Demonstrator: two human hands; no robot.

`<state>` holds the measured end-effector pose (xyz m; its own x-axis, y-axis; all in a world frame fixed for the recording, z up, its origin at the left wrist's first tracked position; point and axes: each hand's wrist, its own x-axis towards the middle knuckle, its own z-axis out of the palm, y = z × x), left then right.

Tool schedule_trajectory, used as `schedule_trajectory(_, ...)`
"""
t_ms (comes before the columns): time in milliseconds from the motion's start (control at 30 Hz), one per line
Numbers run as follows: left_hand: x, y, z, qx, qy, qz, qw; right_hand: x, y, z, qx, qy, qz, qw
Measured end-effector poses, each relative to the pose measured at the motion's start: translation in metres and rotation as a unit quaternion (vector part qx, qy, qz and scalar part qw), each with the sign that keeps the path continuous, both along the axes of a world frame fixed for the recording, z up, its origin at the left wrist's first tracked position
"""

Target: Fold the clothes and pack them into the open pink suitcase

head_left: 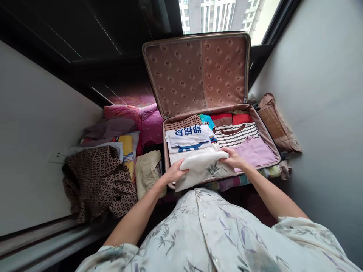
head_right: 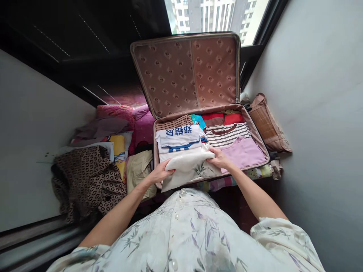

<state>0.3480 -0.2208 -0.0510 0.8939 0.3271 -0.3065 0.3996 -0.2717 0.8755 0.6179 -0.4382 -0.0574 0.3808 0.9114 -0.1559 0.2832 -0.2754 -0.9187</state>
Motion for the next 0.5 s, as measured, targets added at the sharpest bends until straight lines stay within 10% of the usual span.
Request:
schedule_trajectory(133,0.07,-0.042,0.017,-0.12,-0.039,-0.018,0.992,0.063,-0.046,0.041,-0.022,0.031,-0.049,0.998)
schedule_trajectory(267,0.154,-0.096,0.0,-0.171,-0.004,-0.061,0.983,0.14,-0.097,0.048,-0.104,-0.011,-0.038,0.994)
schedule_trajectory(500,0.229,-0.146,-0.051,0.239,0.154,-0.045,0.958,0.188,-0.115,-0.035,-0.348,-0.275,-0.057,0.895)
